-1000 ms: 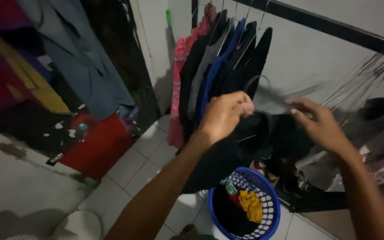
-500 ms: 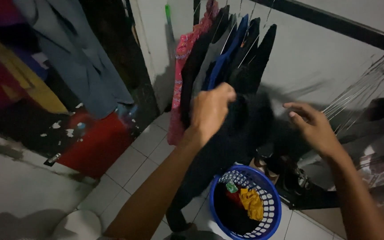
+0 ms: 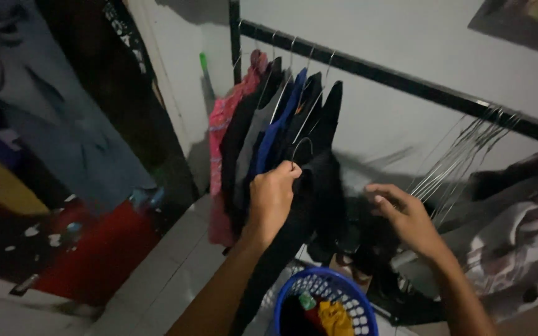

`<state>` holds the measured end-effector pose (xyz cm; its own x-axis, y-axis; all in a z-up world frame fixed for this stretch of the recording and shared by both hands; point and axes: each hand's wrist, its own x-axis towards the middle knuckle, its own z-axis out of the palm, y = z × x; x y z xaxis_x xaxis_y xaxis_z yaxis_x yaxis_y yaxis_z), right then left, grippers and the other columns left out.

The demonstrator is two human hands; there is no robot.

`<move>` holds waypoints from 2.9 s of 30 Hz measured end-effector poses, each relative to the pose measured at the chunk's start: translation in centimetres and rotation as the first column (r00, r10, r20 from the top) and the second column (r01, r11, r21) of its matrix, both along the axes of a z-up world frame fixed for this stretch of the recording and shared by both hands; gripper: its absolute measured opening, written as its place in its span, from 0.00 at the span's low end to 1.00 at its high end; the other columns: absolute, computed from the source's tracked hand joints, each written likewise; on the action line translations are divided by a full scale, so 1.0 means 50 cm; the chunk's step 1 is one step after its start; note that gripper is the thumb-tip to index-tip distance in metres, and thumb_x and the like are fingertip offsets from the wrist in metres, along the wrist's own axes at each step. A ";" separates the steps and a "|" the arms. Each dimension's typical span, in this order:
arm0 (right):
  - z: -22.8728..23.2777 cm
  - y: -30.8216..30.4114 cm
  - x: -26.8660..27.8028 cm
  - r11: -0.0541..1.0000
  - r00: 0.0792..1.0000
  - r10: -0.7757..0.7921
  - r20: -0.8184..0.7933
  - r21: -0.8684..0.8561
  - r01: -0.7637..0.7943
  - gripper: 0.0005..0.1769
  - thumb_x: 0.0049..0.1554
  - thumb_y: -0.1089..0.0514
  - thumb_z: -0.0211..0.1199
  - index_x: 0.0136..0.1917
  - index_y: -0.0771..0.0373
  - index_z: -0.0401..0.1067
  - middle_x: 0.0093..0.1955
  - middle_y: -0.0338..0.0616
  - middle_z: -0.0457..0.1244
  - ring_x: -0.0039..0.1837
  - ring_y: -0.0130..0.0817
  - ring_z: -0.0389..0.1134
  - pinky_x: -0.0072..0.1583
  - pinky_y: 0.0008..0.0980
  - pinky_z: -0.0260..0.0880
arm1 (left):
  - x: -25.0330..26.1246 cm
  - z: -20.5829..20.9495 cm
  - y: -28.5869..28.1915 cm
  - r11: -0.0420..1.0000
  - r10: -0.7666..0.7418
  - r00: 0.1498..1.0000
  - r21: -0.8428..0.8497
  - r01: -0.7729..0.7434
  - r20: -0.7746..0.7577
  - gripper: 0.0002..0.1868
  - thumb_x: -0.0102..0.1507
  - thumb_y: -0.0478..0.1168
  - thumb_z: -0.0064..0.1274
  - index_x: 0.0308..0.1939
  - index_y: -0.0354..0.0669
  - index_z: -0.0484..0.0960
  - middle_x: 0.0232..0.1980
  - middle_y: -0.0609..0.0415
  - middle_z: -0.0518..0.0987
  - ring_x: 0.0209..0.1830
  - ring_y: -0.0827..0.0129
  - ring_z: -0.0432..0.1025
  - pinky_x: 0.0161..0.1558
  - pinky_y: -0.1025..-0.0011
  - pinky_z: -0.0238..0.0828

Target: The person takes a black shirt from a blue laundry basket, places it on a hanger, and hangs it on a clothes rack. They then take a black t-shirt from the basket, place it on a hanger, and hang it on the rack.

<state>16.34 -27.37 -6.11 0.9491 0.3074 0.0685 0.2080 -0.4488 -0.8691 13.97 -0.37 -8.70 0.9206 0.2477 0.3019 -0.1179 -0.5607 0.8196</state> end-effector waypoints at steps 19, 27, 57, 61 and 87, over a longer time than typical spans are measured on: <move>0.171 -0.044 0.108 0.975 0.961 0.218 0.172 0.009 -0.223 0.17 0.60 0.61 0.60 0.62 0.63 0.80 0.54 0.56 0.73 0.62 0.38 0.69 0.64 0.52 0.69 | 0.408 0.144 -0.133 0.994 0.108 0.929 -0.048 -0.097 0.354 0.09 0.68 0.42 0.51 0.46 0.48 0.86 0.32 0.37 0.81 0.38 0.34 0.74 0.44 0.44 0.75; 0.197 -0.013 0.159 0.983 0.968 0.170 0.184 0.034 -0.179 0.17 0.62 0.64 0.56 0.61 0.66 0.78 0.59 0.59 0.71 0.62 0.47 0.71 0.63 0.56 0.70 | 0.495 0.149 -0.144 0.979 0.179 0.971 -0.122 -0.160 0.159 0.13 0.66 0.42 0.57 0.50 0.39 0.87 0.44 0.30 0.83 0.45 0.37 0.77 0.45 0.47 0.77; 0.193 0.247 0.460 0.881 0.736 -0.003 0.677 -0.346 0.322 0.17 0.63 0.56 0.66 0.64 0.63 0.77 0.52 0.53 0.72 0.56 0.56 0.72 0.56 0.52 0.72 | 0.505 0.098 -0.015 0.936 -0.253 0.949 0.294 0.192 0.188 0.07 0.62 0.37 0.51 0.29 0.49 0.81 0.27 0.47 0.81 0.29 0.49 0.79 0.21 0.62 0.70; 0.188 0.248 0.462 0.916 0.727 -0.012 0.686 -0.283 0.282 0.17 0.62 0.60 0.67 0.63 0.64 0.77 0.51 0.55 0.71 0.56 0.57 0.72 0.55 0.50 0.74 | 0.437 0.082 -0.007 0.954 -0.300 0.884 0.110 0.279 0.360 0.12 0.68 0.34 0.50 0.52 0.35 0.84 0.47 0.32 0.82 0.47 0.37 0.77 0.43 0.52 0.76; 0.111 0.196 0.260 0.985 0.718 0.095 0.689 -0.168 0.031 0.25 0.75 0.52 0.48 0.80 0.63 0.50 0.82 0.60 0.51 0.83 0.53 0.53 0.82 0.53 0.53 | 0.004 -0.619 -0.044 0.964 0.068 0.714 0.229 0.131 -0.697 0.10 0.66 0.39 0.47 0.36 0.46 0.85 0.37 0.43 0.84 0.37 0.46 0.81 0.35 0.49 0.76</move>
<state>29.36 -17.57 -0.56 0.6435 0.4026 0.6510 0.7398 -0.5456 -0.3938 14.17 -2.56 -39.66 0.8975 0.2248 -0.3795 0.4058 -0.7581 0.5106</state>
